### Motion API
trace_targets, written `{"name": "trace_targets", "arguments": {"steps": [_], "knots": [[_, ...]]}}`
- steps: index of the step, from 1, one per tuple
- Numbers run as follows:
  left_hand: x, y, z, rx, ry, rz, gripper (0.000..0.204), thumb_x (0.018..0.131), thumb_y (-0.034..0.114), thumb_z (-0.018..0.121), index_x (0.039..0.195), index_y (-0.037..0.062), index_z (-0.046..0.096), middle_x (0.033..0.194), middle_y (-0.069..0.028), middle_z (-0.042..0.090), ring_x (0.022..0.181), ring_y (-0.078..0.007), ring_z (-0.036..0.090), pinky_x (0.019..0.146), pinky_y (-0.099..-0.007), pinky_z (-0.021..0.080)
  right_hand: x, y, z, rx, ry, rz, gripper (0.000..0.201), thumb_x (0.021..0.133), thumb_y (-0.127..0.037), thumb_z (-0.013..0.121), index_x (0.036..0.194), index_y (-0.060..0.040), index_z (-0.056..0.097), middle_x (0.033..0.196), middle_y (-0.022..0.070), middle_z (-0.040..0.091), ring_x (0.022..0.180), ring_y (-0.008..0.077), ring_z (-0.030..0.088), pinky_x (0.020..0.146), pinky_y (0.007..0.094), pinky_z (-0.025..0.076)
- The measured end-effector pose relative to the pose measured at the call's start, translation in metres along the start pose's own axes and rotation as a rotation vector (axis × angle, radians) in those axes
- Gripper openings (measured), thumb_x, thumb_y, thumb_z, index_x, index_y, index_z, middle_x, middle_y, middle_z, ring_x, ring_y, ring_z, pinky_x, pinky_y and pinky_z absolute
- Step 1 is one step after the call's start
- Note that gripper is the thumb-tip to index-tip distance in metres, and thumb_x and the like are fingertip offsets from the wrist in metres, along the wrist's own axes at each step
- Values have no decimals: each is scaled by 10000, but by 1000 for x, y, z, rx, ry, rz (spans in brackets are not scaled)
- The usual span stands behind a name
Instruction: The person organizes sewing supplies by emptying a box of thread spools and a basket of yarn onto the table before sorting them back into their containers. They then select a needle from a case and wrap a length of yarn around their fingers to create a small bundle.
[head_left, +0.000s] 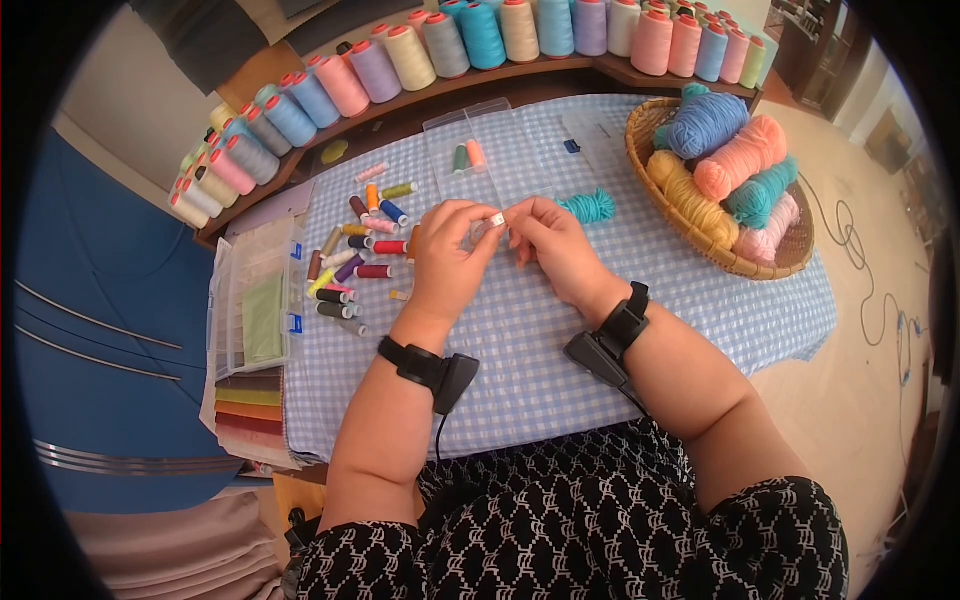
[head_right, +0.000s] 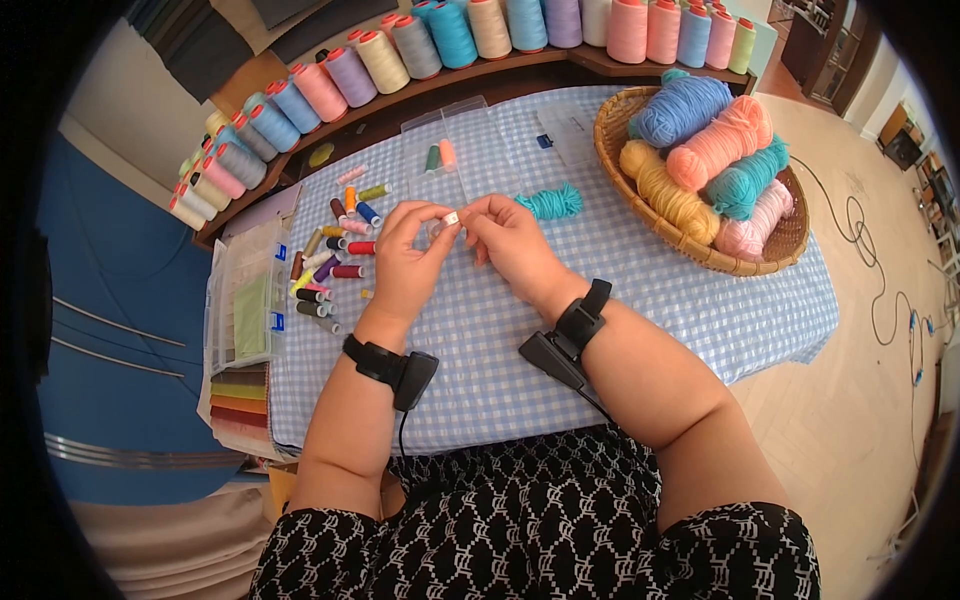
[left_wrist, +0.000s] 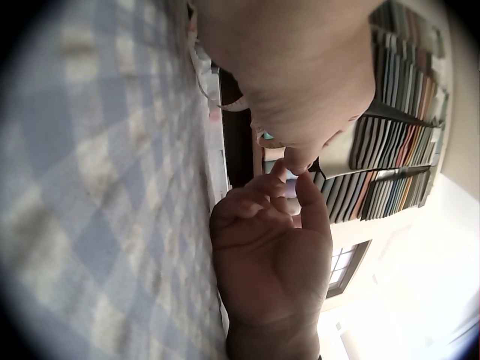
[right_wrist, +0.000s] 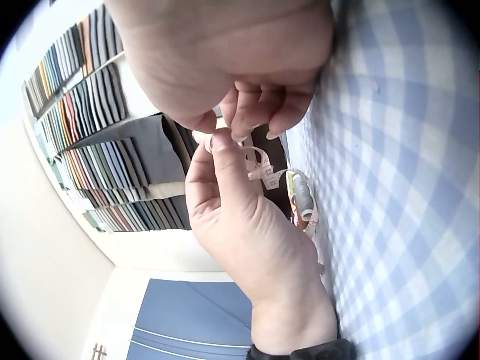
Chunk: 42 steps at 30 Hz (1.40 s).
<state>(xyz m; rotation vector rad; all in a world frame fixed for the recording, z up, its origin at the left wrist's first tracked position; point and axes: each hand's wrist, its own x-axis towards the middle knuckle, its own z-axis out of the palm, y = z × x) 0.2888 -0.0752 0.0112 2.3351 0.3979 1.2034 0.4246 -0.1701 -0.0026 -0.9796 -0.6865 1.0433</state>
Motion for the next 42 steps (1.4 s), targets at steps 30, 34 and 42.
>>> {"name": "trace_targets", "arguments": {"steps": [30,34,42], "knots": [[4,11,-2,28,37,31,399,773,-16,710,1158,43,625,1181,-116,585,1128,-296,579,1010,-393,452,-1,-4,-1,-25,121,-36,217,983,-230,560,975,-43,671,724,-6,586,603,75,498,580,213,412],[4,5,-2,60,-32,77,315,793,42,734,1099,39,660,1153,-111,648,1086,-301,609,1038,-423,438,-1,-3,1,-48,36,-32,230,987,-227,557,946,-39,683,723,-7,588,610,76,502,583,210,414],[2,-1,0,40,-27,77,149,866,115,721,995,43,700,990,-73,702,986,-275,642,1047,-461,423,0,1,-1,1,-53,6,239,993,-227,551,913,-37,672,727,3,595,610,79,514,576,216,428]]}}
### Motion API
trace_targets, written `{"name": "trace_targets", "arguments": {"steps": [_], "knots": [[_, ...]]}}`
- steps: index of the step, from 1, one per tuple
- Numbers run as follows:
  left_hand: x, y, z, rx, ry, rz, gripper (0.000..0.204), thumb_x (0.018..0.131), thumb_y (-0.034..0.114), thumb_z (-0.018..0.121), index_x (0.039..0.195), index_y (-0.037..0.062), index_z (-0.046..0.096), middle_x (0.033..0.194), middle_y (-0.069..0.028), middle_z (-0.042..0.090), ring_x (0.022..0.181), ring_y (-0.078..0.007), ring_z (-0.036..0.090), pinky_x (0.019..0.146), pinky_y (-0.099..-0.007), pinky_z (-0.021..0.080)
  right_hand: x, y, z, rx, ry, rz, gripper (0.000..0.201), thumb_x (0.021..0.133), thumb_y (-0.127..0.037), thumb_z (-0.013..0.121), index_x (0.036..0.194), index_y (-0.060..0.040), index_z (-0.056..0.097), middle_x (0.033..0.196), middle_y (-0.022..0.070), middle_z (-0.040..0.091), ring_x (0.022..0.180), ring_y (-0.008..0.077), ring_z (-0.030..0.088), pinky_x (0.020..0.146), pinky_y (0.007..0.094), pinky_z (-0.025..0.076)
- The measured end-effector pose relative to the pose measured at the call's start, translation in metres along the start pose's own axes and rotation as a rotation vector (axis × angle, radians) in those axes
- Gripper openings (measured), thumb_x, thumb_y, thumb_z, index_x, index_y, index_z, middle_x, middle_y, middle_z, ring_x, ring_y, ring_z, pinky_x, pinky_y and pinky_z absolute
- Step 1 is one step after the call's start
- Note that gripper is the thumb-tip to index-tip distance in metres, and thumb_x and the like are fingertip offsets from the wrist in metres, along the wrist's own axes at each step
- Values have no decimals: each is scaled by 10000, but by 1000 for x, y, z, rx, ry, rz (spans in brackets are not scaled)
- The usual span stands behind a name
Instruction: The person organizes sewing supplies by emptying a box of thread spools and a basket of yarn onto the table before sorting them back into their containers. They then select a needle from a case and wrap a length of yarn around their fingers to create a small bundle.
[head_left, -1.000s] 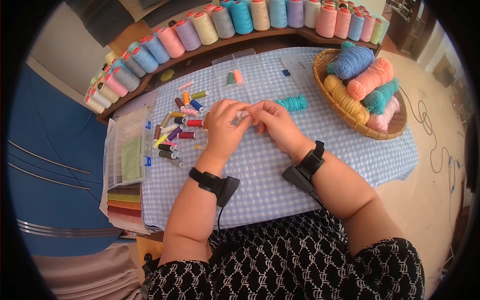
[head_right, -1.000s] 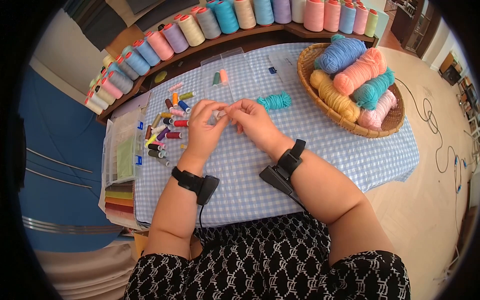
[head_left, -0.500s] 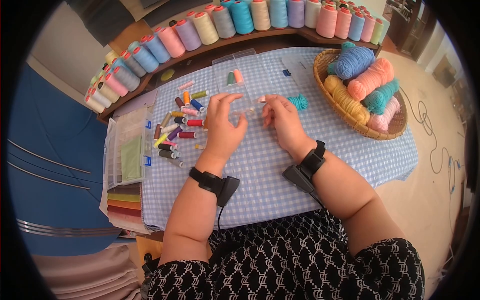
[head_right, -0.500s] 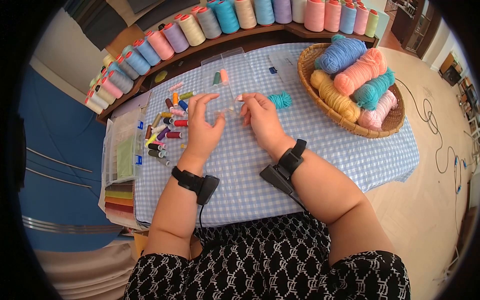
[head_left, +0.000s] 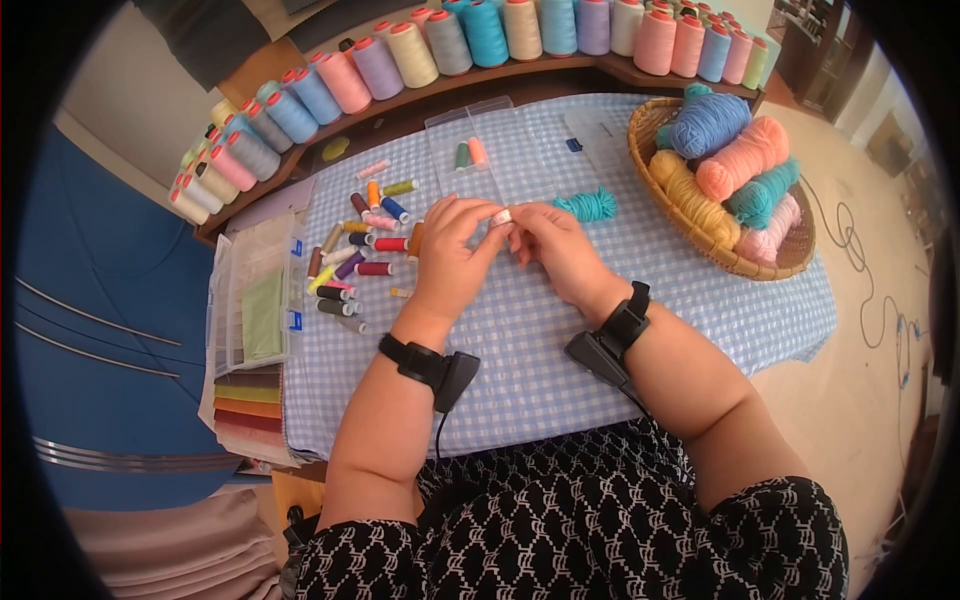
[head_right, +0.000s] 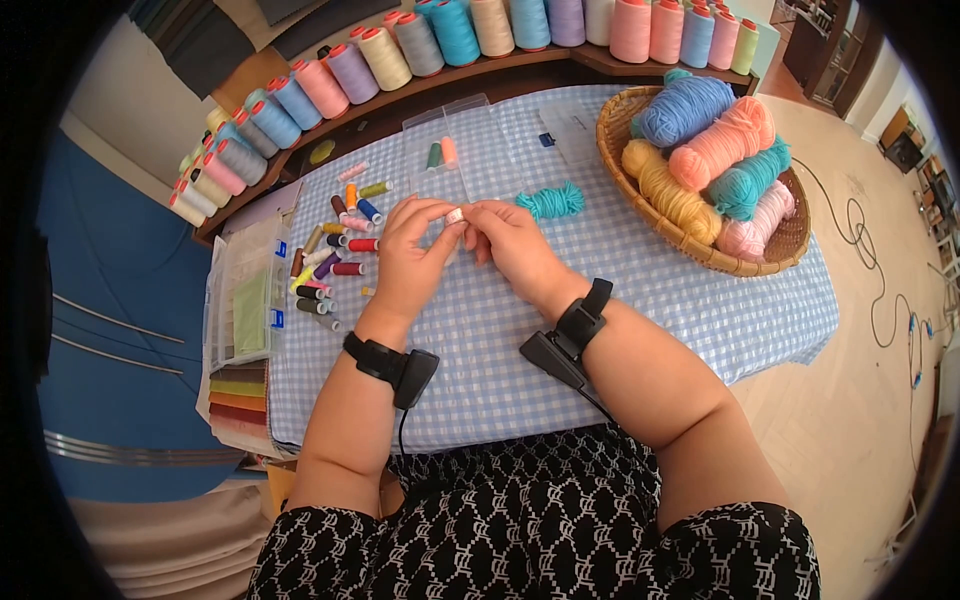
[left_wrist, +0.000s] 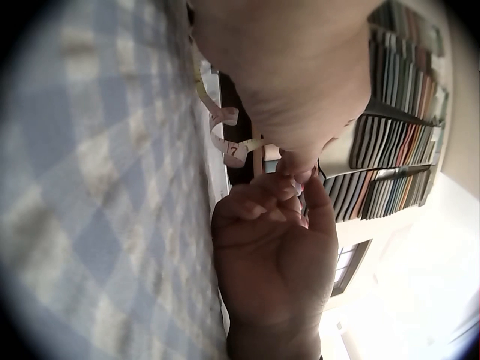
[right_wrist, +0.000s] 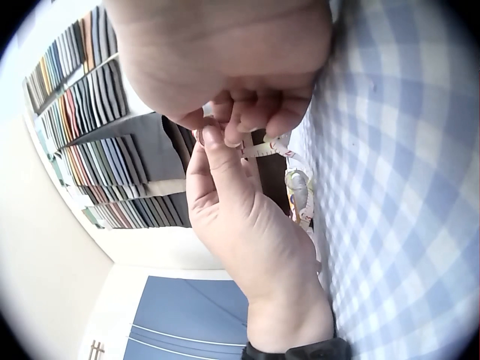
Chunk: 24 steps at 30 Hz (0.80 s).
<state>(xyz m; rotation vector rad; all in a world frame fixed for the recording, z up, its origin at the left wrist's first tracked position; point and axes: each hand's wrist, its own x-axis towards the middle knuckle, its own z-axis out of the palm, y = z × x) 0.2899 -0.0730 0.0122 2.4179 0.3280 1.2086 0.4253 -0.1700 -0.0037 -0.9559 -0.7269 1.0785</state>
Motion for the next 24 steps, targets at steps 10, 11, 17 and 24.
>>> {"name": "trace_targets", "arguments": {"steps": [10,11,17,24], "knots": [[-2,-3,2,9,21,-4,153,832,92,749,969,47,699,974,-63,700,977,-267,637,1041,-437,431,1,2,0,-98,15,-36,230,961,-269,659,930,-41,641,760,-6,596,621,58,512,552,194,414],[-2,-4,2,11,23,5,158,823,87,754,965,48,699,973,-62,699,976,-267,637,1040,-435,432,0,1,1,-113,14,-29,244,954,-282,671,928,-42,643,760,-8,593,622,54,510,552,190,409],[-1,0,-1,-6,-14,-7,166,805,64,758,957,48,695,958,-60,692,964,-268,633,987,-418,457,0,1,2,-136,-19,-13,284,937,-321,704,932,-41,655,755,-15,584,624,44,502,548,178,392],[-2,-1,0,-11,0,-29,183,802,46,759,972,37,692,955,-68,680,946,-256,628,890,-361,477,1,2,-1,-45,-27,13,262,987,-304,616,921,-53,655,735,-11,581,614,65,504,572,202,412]]}}
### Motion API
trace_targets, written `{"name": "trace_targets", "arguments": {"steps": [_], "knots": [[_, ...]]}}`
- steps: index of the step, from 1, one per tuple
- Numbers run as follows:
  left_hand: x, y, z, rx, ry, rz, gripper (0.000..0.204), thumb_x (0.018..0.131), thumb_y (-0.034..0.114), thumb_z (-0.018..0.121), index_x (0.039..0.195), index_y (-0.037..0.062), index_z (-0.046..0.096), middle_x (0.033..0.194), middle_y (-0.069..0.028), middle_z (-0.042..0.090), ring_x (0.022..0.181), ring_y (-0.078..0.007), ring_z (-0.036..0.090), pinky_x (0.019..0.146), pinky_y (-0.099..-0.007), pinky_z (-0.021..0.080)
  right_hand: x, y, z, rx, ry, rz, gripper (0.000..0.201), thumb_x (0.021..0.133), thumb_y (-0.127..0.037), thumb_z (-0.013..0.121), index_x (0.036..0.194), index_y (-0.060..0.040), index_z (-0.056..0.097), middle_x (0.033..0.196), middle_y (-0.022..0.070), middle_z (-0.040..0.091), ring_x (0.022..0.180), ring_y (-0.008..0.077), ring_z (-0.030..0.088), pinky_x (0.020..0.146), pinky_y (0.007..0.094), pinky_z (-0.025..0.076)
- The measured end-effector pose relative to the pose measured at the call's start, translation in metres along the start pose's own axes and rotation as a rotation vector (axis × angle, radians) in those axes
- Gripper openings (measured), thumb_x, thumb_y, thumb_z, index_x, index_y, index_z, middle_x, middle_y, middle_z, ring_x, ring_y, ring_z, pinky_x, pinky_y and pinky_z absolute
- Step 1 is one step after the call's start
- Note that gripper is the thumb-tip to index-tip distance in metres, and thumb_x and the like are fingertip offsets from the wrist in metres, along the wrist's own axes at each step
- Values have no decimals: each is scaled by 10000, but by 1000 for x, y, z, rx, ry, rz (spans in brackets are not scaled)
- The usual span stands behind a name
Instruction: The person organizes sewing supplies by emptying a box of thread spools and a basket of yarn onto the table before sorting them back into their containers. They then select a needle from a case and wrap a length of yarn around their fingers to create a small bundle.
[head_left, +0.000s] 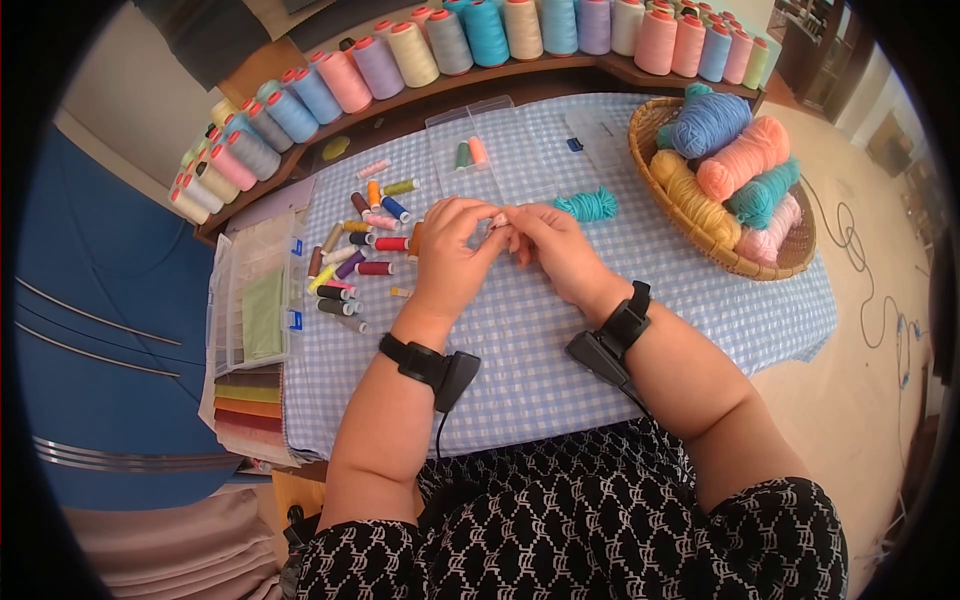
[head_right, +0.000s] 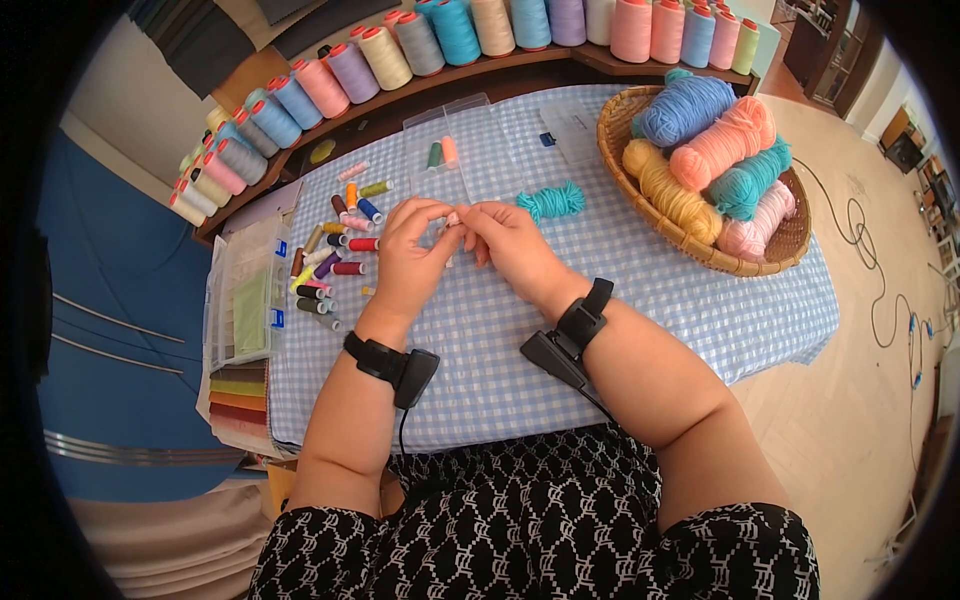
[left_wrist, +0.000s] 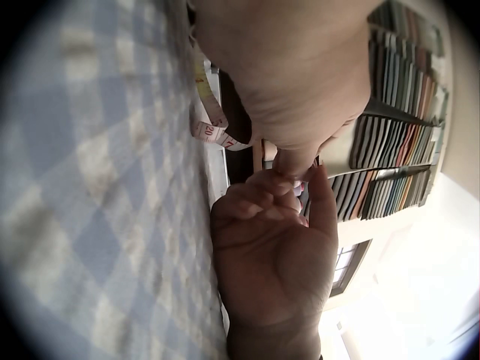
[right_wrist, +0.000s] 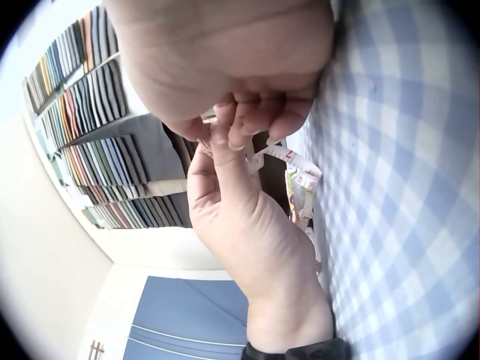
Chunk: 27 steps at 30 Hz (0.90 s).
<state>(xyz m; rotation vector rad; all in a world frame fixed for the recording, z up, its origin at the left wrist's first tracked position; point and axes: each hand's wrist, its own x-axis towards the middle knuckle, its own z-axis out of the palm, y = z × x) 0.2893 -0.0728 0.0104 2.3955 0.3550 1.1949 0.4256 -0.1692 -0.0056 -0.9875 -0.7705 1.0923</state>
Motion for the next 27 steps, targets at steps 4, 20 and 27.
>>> {"name": "trace_targets", "arguments": {"steps": [4,20,27], "knots": [[0,2,0,-9,35,-2,172,814,42,756,972,29,689,961,-69,677,939,-238,626,852,-342,484,0,1,0,22,8,-12,237,993,-268,602,919,-45,634,734,-4,581,608,71,504,570,206,419],[0,1,-1,6,-4,-7,194,780,26,765,961,36,696,959,-63,674,937,-237,630,848,-339,490,-2,-1,4,-108,14,-31,277,926,-302,717,947,-34,650,765,-9,592,619,50,502,553,189,409],[1,3,0,-6,12,0,196,797,33,763,982,40,696,940,-60,675,926,-234,633,845,-335,489,-2,-2,2,-46,38,-23,208,950,-220,579,949,-27,656,756,11,591,621,77,515,576,215,432]]}}
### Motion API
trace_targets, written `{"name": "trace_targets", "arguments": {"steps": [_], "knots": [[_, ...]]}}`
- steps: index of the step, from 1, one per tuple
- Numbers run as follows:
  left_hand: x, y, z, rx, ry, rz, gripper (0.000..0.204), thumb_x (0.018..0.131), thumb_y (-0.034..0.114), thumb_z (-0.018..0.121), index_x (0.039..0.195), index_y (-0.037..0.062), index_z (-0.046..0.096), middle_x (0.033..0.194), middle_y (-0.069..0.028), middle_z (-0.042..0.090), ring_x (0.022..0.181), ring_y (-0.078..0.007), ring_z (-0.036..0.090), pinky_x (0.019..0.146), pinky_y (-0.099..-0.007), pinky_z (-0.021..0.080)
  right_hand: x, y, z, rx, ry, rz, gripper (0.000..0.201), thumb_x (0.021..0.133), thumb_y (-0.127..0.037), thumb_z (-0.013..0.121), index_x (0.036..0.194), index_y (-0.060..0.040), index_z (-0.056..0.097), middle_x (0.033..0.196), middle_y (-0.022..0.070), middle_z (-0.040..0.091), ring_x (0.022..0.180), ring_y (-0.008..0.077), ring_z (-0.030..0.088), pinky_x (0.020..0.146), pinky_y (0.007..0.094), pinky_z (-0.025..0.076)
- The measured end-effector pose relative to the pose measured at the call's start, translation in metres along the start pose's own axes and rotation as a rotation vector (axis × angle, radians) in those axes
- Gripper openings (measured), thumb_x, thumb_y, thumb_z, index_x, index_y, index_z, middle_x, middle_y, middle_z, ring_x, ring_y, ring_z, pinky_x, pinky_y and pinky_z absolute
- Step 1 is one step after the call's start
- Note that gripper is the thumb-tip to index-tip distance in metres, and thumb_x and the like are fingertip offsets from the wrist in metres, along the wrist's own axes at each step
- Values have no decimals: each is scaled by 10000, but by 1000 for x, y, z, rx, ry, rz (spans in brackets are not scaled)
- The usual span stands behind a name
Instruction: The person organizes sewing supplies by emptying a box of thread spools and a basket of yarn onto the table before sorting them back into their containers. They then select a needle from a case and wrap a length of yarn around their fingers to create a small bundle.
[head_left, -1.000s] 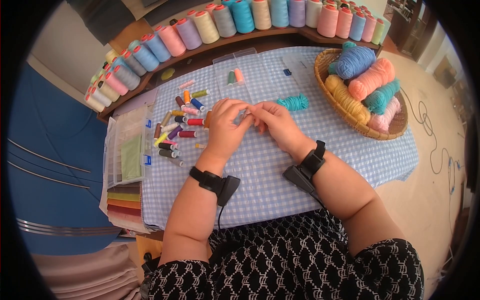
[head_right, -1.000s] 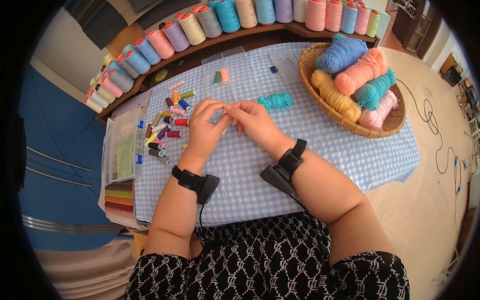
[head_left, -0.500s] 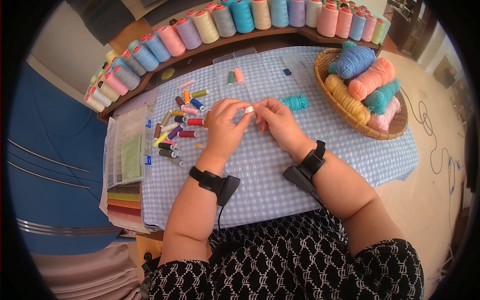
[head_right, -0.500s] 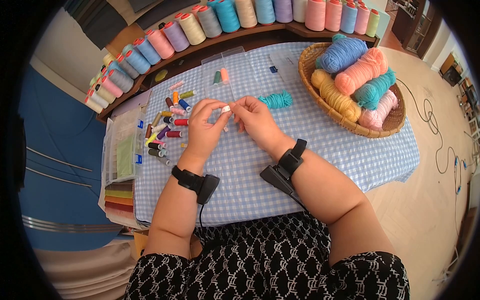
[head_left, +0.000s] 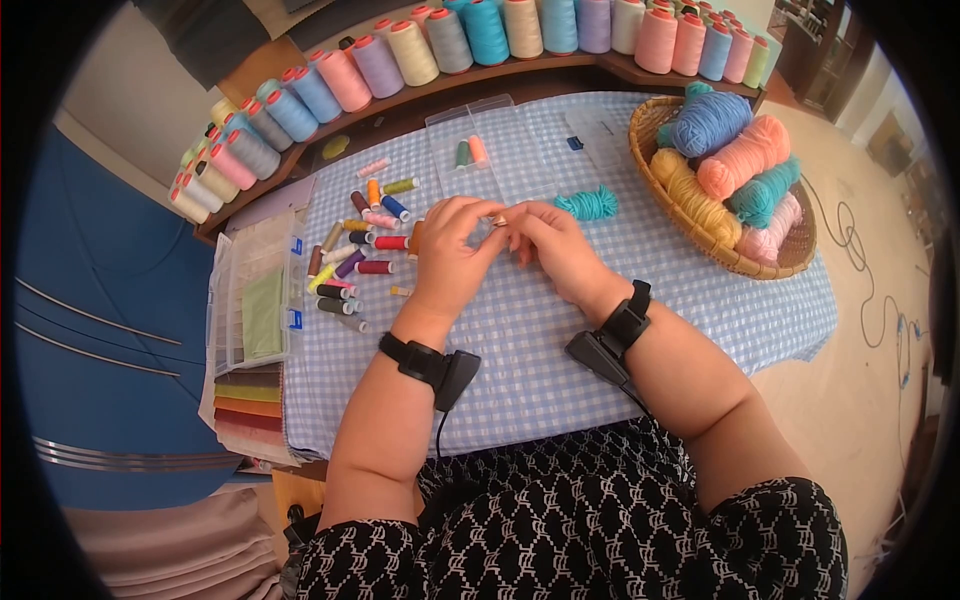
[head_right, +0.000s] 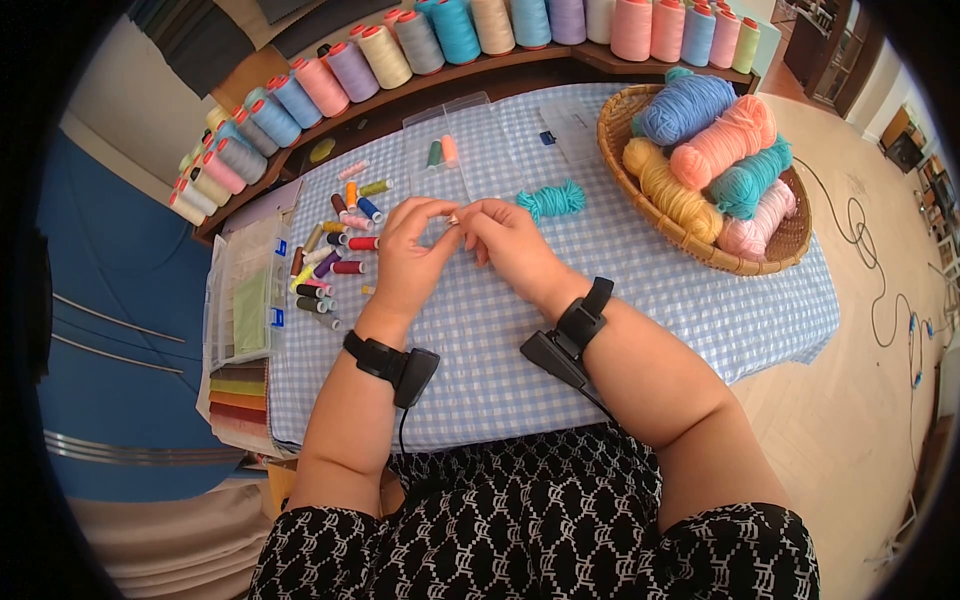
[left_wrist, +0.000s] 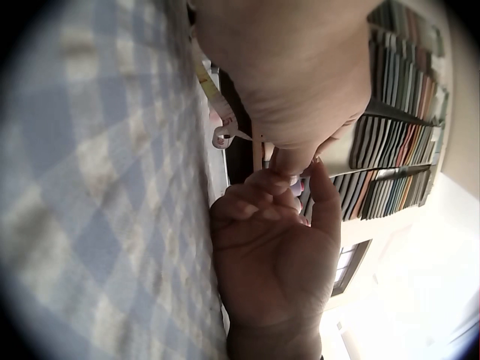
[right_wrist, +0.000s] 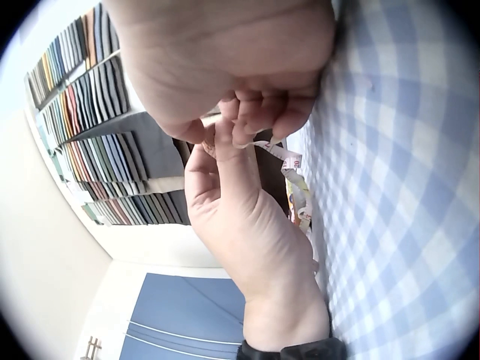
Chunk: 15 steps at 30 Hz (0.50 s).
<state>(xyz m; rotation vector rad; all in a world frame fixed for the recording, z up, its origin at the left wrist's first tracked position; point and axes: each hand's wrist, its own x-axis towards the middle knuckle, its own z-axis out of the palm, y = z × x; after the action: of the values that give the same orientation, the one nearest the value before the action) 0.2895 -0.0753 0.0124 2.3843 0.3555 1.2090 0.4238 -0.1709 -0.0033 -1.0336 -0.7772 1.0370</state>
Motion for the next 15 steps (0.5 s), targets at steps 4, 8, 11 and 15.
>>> {"name": "trace_targets", "arguments": {"steps": [4,8,11,15], "knots": [[0,-1,1,6,2,-24,178,823,34,745,992,38,690,923,-67,672,901,-233,629,828,-335,484,2,2,-4,93,63,31,236,948,-204,511,964,-20,658,751,26,599,625,98,527,589,232,444],[0,-4,1,38,14,6,143,842,33,726,978,33,684,896,-72,664,889,-233,625,813,-338,477,1,-1,-3,129,119,37,248,953,-218,507,986,-22,655,741,27,597,617,99,520,583,244,436],[-1,-4,1,93,77,-19,109,855,23,706,961,31,680,926,-75,657,892,-239,625,828,-344,477,0,-2,-3,119,131,23,247,960,-223,507,991,-25,652,734,19,592,612,97,516,581,245,428],[-1,-7,3,82,169,-89,200,805,46,725,998,74,686,960,-52,656,946,-283,606,870,-388,466,1,-2,-1,124,158,23,245,971,-226,516,987,-26,657,727,9,588,606,92,511,576,232,421]]}}
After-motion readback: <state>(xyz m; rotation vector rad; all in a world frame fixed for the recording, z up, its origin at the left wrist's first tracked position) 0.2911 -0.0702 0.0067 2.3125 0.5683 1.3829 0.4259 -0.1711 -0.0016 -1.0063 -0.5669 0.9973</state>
